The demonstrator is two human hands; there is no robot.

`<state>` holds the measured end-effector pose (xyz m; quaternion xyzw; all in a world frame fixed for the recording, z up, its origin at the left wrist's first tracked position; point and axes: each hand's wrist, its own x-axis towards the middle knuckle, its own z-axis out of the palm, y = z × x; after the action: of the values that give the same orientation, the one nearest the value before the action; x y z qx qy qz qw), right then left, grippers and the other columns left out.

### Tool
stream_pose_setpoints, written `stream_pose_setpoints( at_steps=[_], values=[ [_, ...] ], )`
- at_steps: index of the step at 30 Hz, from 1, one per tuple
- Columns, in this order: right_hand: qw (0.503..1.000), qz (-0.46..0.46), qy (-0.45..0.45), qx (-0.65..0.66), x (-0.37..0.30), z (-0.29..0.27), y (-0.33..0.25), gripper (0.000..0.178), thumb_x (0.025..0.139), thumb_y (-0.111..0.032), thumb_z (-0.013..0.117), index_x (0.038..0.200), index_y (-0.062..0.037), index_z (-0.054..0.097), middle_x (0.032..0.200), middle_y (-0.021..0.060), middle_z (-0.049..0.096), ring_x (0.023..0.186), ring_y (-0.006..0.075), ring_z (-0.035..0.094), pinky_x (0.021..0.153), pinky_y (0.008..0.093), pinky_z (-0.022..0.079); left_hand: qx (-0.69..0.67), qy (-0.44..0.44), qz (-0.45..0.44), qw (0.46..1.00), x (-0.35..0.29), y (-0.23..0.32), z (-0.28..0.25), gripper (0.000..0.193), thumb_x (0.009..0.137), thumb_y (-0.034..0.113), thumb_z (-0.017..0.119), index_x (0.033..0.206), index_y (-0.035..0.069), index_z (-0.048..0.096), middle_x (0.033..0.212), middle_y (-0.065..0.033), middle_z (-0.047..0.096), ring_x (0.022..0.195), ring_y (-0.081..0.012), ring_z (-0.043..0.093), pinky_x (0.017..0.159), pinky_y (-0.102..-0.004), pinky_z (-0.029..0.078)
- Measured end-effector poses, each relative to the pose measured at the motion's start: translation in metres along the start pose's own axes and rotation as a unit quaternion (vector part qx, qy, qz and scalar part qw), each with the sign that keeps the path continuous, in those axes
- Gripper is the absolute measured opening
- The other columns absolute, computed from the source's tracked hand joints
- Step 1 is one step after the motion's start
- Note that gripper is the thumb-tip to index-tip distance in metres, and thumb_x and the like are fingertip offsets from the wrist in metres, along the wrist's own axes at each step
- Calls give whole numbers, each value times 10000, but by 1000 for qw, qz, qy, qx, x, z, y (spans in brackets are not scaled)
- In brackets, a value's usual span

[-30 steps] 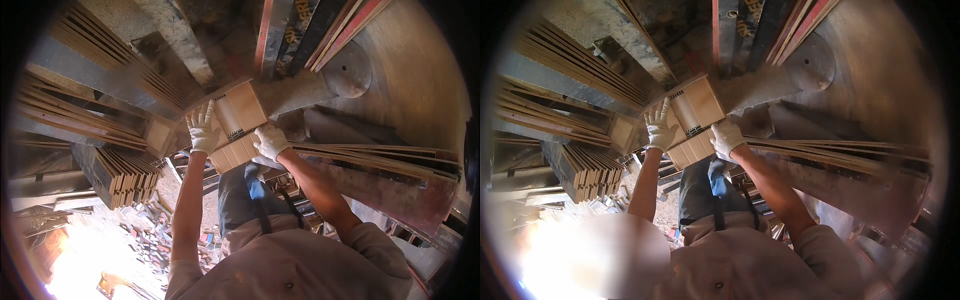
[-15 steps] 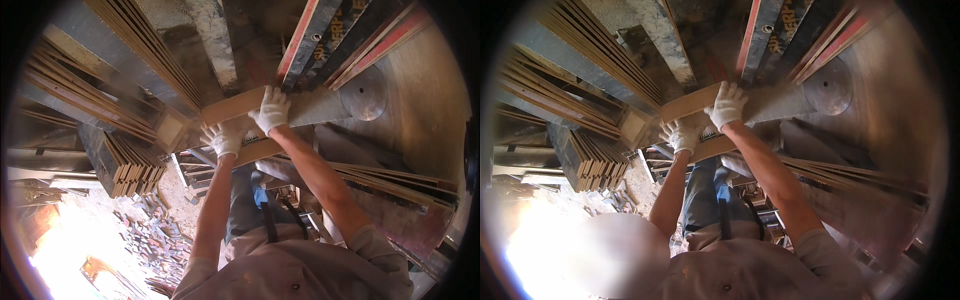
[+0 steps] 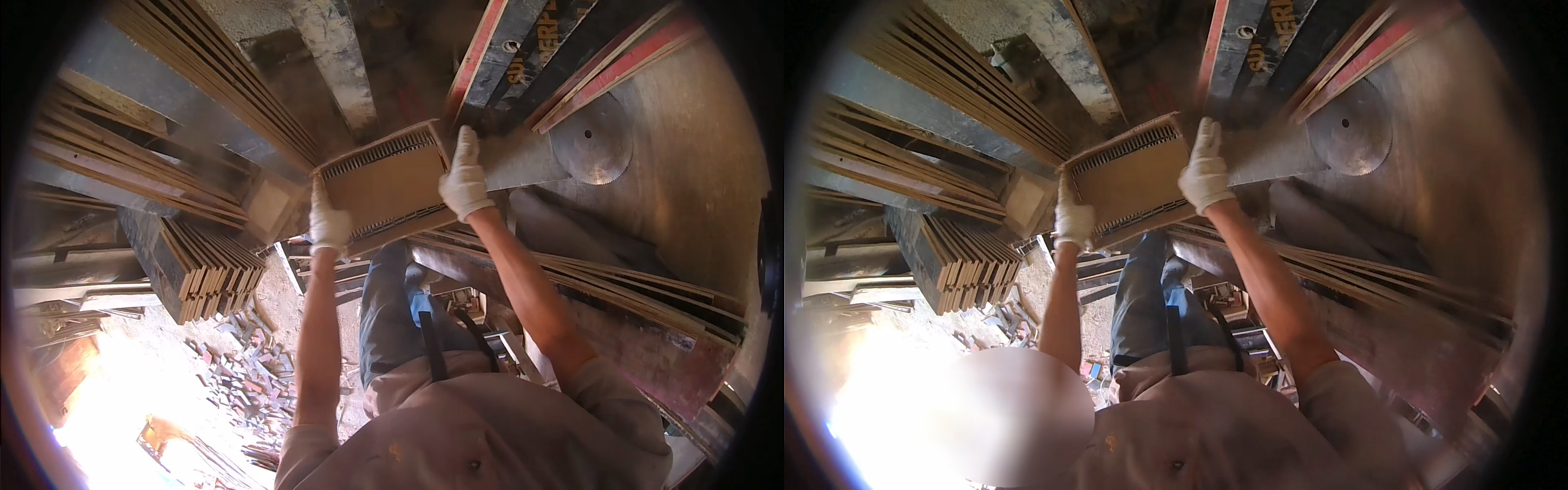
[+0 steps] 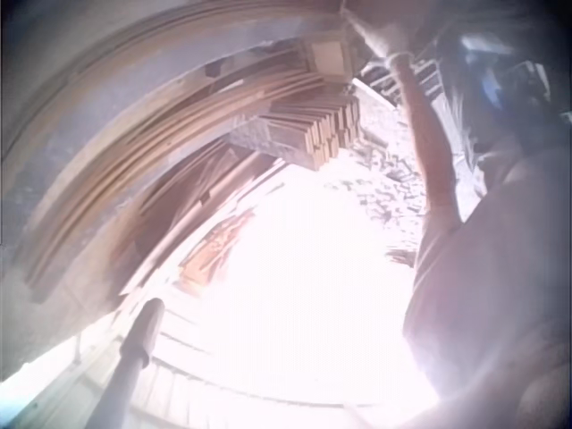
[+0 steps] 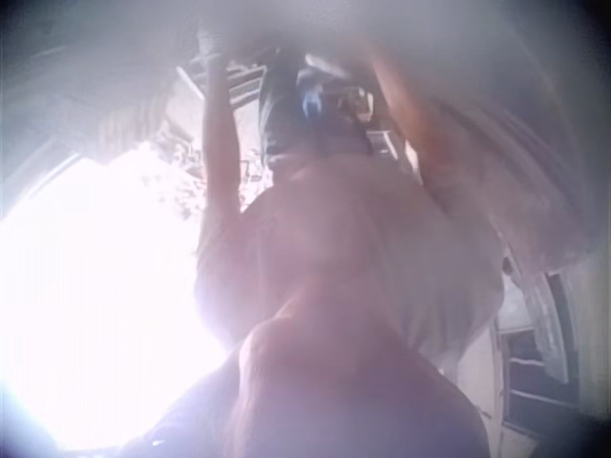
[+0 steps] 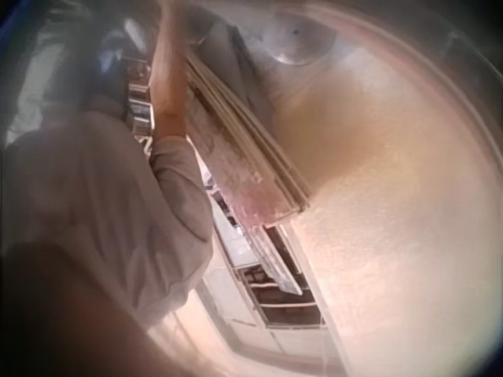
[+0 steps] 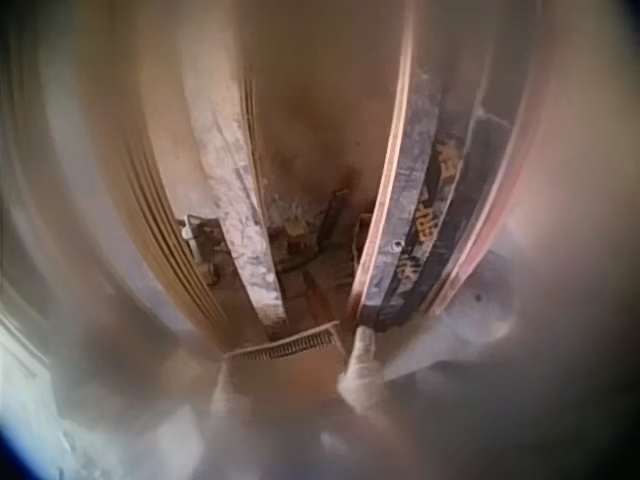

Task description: The person unpacks small wooden pieces from a cardboard box, stacks them on a workbench, and then uses a nail gun to fasten them into a frame structure. The person handles the pieces one at a time and secures them with a pneumatic nail gun.

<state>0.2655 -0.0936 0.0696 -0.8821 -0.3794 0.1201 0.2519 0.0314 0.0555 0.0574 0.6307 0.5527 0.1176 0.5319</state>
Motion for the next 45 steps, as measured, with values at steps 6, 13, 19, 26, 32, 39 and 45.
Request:
stream_pose_setpoints(
  at_steps=[6, 13, 19, 26, 32, 39, 45],
  values=[
    [995, -83, 51, 24, 16, -10, 56, 793, 855, 7, 625, 1592, -152, 378, 1607, 274, 336, 1367, 456, 466, 1133, 497, 422, 39, 73, 54, 995, 3, -47, -39, 803, 816, 14, 673, 1568, 56, 393, 1451, -257, 571, 1319, -372, 590, 1095, -402, 475],
    [925, -253, 57, -278, 16, -19, 53, 352, 836, -253, 688, 1159, -117, 725, 1420, 140, 531, 1351, 393, 424, 1149, 545, 354, 412, 242, 328, 815, -6, -33, -40, 662, 808, 186, 744, 1438, 99, 562, 1318, -201, 619, 1326, -374, 525, 1164, -553, 376],
    [936, -227, -73, -258, -21, -43, 19, 671, 730, -490, 795, 1194, -23, 665, 1480, 152, 469, 1436, 447, 314, 1232, 600, 202, 498, 47, 362, 787, 11, -94, -60, 835, 762, 435, 778, 1466, 65, 524, 1516, -200, 468, 1429, -405, 412, 1241, -577, 227],
    [869, -114, -241, -417, -49, -20, 36, 1352, 660, -680, 818, 1610, 59, 201, 1677, 323, 151, 1553, 531, 96, 1266, 650, 24, 587, -135, 166, 781, -56, -31, 3, 1491, 609, 792, 798, 1633, -45, 109, 1727, -231, 39, 1593, -429, -45, 1253, -633, -50],
    [880, -105, -151, -439, -48, 24, 45, 1259, 728, -619, 799, 1607, 59, 205, 1627, 330, 267, 1486, 526, 279, 1201, 712, 195, 607, -25, 111, 786, -43, -63, 15, 1335, 690, 637, 829, 1660, 51, 124, 1732, -219, 28, 1590, -453, -45, 1225, -698, -35],
    [934, -153, -79, -312, -53, 38, 75, 1073, 729, -503, 838, 1505, 56, 353, 1431, 270, 473, 1323, 424, 472, 1137, 549, 367, 347, 8, 186, 919, -29, -120, 29, 1257, 734, 434, 878, 1671, 115, 103, 1711, -241, 119, 1521, -538, 207, 1216, -715, 144],
    [939, -61, -137, -309, -53, 15, 28, 890, 759, -367, 830, 1445, 35, 431, 1351, 227, 516, 1221, 373, 510, 1036, 501, 424, 421, -106, 108, 894, -33, -76, 11, 1265, 713, 404, 883, 1672, 134, 103, 1717, -215, 116, 1536, -491, 208, 1256, -563, 238]
  ],
)
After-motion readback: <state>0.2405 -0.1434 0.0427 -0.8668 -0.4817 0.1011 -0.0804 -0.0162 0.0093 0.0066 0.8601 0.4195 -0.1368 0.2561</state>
